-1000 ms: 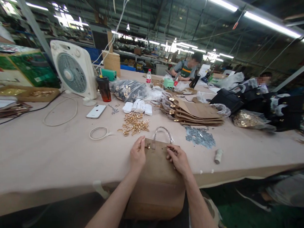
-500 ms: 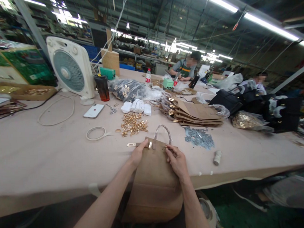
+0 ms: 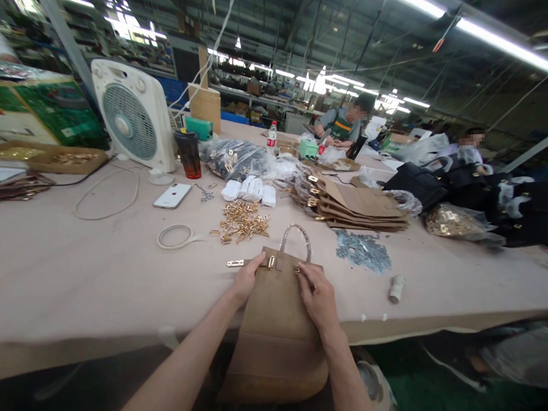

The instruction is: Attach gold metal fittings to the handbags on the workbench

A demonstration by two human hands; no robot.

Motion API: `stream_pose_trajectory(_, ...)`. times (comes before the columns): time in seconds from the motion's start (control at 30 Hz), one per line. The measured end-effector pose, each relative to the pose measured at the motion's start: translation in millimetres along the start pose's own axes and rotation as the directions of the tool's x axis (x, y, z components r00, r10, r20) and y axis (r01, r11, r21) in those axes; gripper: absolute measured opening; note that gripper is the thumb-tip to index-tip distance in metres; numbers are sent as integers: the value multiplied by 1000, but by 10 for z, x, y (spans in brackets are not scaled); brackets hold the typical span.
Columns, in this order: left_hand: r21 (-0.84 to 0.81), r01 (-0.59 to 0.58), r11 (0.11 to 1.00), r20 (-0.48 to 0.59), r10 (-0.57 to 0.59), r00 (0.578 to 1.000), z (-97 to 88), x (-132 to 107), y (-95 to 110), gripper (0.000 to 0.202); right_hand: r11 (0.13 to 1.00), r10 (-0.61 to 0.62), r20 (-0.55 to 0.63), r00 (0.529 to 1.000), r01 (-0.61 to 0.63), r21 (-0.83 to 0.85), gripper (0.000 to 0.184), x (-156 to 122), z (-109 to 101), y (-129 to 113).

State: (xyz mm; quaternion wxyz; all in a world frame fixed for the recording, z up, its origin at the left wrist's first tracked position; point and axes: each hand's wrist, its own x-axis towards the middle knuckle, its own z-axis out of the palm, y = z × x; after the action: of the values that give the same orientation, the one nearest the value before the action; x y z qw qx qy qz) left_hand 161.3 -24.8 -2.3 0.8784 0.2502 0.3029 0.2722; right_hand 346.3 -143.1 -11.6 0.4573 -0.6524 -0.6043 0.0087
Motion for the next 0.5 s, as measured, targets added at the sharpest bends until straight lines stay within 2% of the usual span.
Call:
stream_pose_trajectory(0.17, -1, 13, 1000, 24, -13, 1000, 39, -48, 7, 43, 999, 2, 24, 1000, -1, -41, 33, -2, 24, -24)
stream_pose_trajectory(0.33, 31, -19, 999, -33, 20, 999, 37, -57, 0, 42, 998, -15, 50, 999, 18, -65, 36, -13, 34, -43)
stream_pose_trajectory(0.5, 137, -115, 984, -128, 132, 983, -39, -9, -25, 44, 998, -46, 79, 996, 50, -45, 34, -10, 21, -18)
